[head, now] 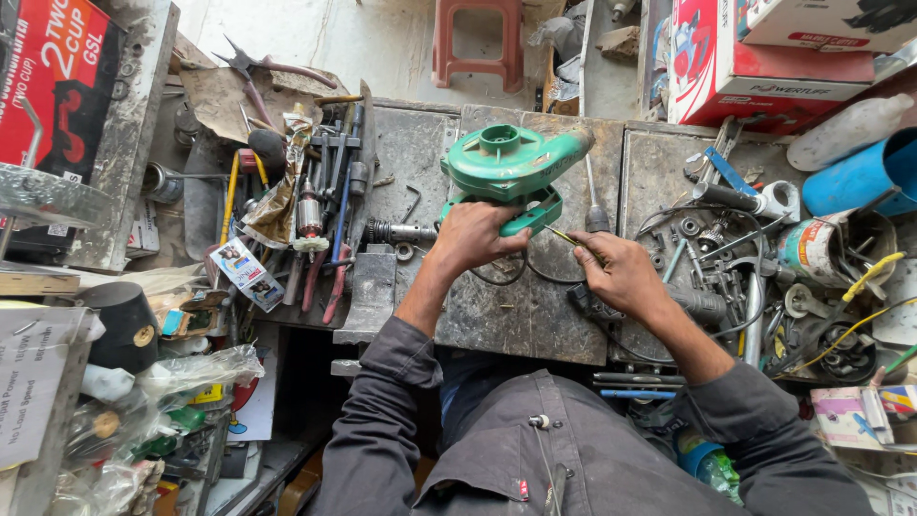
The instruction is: The person repairs a green electric blower on a cluttered workbench. They hold the blower, use a corded drill on its housing, work on its base with a screwdriver, manipulate its carbon brush holders and wiring by hand, and pick up a small component from the bench while continuing to work on the tool.
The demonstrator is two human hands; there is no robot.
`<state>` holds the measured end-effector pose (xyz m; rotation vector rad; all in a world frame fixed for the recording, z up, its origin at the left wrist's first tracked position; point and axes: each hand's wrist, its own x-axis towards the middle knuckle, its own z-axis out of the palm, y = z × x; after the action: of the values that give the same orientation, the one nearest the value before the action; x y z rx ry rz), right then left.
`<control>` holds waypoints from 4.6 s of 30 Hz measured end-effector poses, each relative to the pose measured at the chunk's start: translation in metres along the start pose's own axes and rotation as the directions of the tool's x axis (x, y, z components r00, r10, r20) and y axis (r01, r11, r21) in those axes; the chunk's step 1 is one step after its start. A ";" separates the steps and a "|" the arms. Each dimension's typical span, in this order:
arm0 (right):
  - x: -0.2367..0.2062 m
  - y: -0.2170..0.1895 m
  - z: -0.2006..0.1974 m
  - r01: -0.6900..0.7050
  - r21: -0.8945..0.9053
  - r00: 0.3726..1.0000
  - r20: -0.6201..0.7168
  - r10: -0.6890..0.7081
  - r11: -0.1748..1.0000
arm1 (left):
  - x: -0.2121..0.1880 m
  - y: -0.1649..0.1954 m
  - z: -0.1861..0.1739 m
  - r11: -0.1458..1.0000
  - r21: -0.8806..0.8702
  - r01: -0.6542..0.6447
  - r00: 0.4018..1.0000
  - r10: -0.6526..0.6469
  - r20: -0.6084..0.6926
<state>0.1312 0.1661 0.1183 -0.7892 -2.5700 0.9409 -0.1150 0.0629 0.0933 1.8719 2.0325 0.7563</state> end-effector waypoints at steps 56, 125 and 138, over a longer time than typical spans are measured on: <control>0.013 -0.007 -0.006 0.211 -0.374 0.974 0.161 -0.161 0.903 | -0.005 0.004 0.013 0.995 -0.085 0.045 0.997 -0.039 0.071; -0.007 0.021 0.062 -0.101 0.543 0.989 -0.034 0.142 0.834 | 0.003 -0.027 0.029 0.885 -0.455 0.095 0.983 -0.012 0.182; -0.003 -0.049 0.010 0.120 -0.215 0.989 -0.064 -0.136 0.969 | 0.003 -0.033 0.041 0.918 -0.396 -0.022 0.991 0.072 0.113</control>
<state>0.1101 0.1277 0.1429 -0.6881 -2.6444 0.5944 -0.1217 0.0722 0.0419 1.6918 1.6171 0.9533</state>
